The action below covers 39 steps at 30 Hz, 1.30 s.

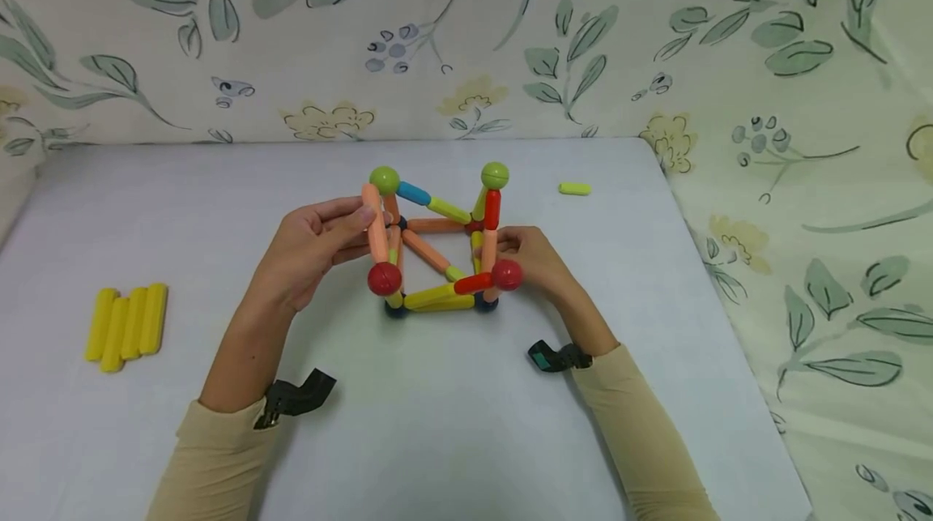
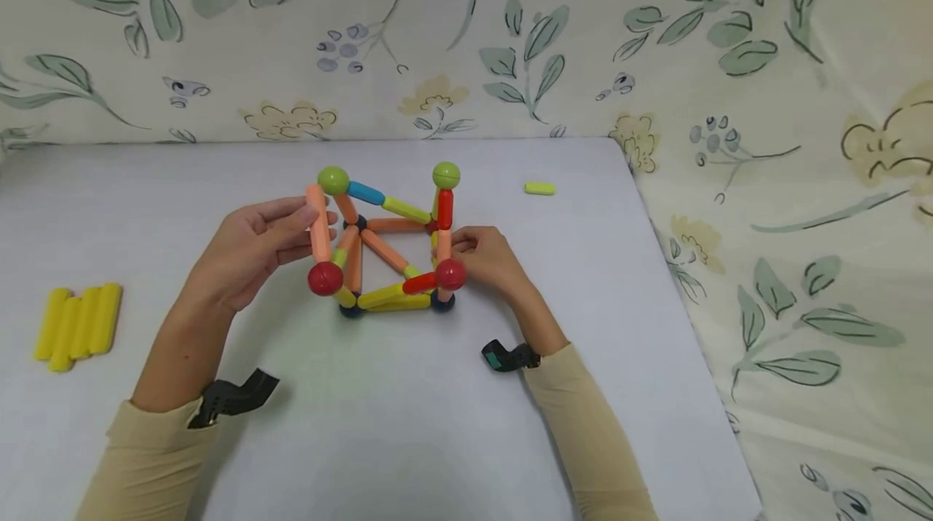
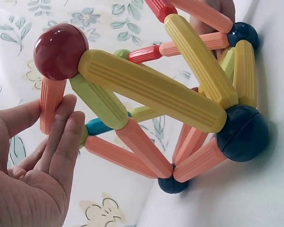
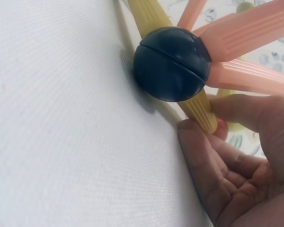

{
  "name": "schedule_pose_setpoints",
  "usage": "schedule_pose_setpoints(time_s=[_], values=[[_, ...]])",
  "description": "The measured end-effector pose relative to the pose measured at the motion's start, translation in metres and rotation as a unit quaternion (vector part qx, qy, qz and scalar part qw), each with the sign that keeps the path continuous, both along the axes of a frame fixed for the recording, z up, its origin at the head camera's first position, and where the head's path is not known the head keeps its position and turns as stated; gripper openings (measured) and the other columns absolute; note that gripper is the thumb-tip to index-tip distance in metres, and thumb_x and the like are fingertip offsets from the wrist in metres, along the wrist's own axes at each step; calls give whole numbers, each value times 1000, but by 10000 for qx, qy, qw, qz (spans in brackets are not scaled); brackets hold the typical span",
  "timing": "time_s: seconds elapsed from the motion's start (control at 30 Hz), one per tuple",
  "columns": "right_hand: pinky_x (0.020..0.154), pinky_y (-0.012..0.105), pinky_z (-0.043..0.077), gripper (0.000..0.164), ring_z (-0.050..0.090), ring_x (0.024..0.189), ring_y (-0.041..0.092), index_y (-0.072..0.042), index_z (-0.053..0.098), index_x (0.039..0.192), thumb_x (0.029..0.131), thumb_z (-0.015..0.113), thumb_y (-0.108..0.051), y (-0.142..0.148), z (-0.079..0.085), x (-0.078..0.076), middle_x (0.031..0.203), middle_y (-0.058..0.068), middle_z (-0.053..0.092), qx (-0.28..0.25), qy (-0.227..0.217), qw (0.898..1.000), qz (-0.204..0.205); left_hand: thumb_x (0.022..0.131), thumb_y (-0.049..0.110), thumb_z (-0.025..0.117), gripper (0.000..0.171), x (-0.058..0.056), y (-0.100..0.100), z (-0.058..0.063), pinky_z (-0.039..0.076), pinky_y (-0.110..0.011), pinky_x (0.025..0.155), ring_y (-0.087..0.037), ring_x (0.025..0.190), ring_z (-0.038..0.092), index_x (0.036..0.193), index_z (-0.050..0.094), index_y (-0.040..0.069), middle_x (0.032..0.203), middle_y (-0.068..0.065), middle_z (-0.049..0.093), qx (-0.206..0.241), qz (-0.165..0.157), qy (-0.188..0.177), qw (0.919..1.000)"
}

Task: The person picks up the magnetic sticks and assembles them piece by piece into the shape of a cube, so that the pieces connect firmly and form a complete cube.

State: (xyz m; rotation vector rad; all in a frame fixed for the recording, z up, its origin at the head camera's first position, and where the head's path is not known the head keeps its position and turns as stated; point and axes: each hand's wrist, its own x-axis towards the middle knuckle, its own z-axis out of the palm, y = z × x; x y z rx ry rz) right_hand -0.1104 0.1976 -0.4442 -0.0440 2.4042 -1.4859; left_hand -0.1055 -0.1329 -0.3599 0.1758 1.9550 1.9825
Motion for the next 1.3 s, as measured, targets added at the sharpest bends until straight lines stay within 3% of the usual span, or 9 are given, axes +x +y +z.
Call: schedule_pose_setpoints(time_s=[0.13, 0.37, 0.57, 0.77, 1.3], values=[[82, 34, 59, 57, 71, 93, 24, -3, 71, 124, 74, 95, -15, 0, -1, 0, 106, 10, 78, -144, 31, 9999, 48, 105, 29, 68, 57, 0, 1, 0, 60, -28, 91, -12, 102, 77, 148, 55, -5, 117, 0, 79, -71, -8, -30, 10000], [80, 32, 57, 58, 68, 93, 25, 0, 71, 123, 71, 96, -11, 1, -2, 0, 109, 10, 78, -313, 183, 9993, 94, 107, 32, 65, 56, 0, 2, -2, 61, -28, 91, -12, 101, 77, 147, 55, -5, 114, 6, 78, -276, -123, -113, 9995], [79, 32, 57, 52, 69, 92, 24, -1, 72, 122, 77, 93, -14, 0, -3, 0, 106, 11, 78, -218, 175, 9996, 71, 107, 35, 65, 56, -1, 4, -4, 60, -29, 93, -12, 104, 77, 147, 57, -3, 125, -1, 75, -367, -256, -191, 9988], [80, 33, 59, 55, 71, 92, 24, -1, 71, 123, 74, 95, -12, 0, -1, -1, 104, 12, 77, -158, 60, 9998, 54, 107, 35, 64, 55, -2, 5, -6, 60, -28, 94, -13, 103, 76, 146, 58, -3, 124, -2, 75, -452, -270, -83, 9986], [86, 34, 60, 48, 74, 93, 24, 3, 70, 127, 88, 86, -19, -1, 1, 3, 107, 13, 79, -211, 197, 9995, 118, 108, 40, 62, 54, -4, 8, -13, 55, -23, 98, -14, 103, 72, 144, 61, 0, 108, 10, 77, -847, -243, 0, 9961]])
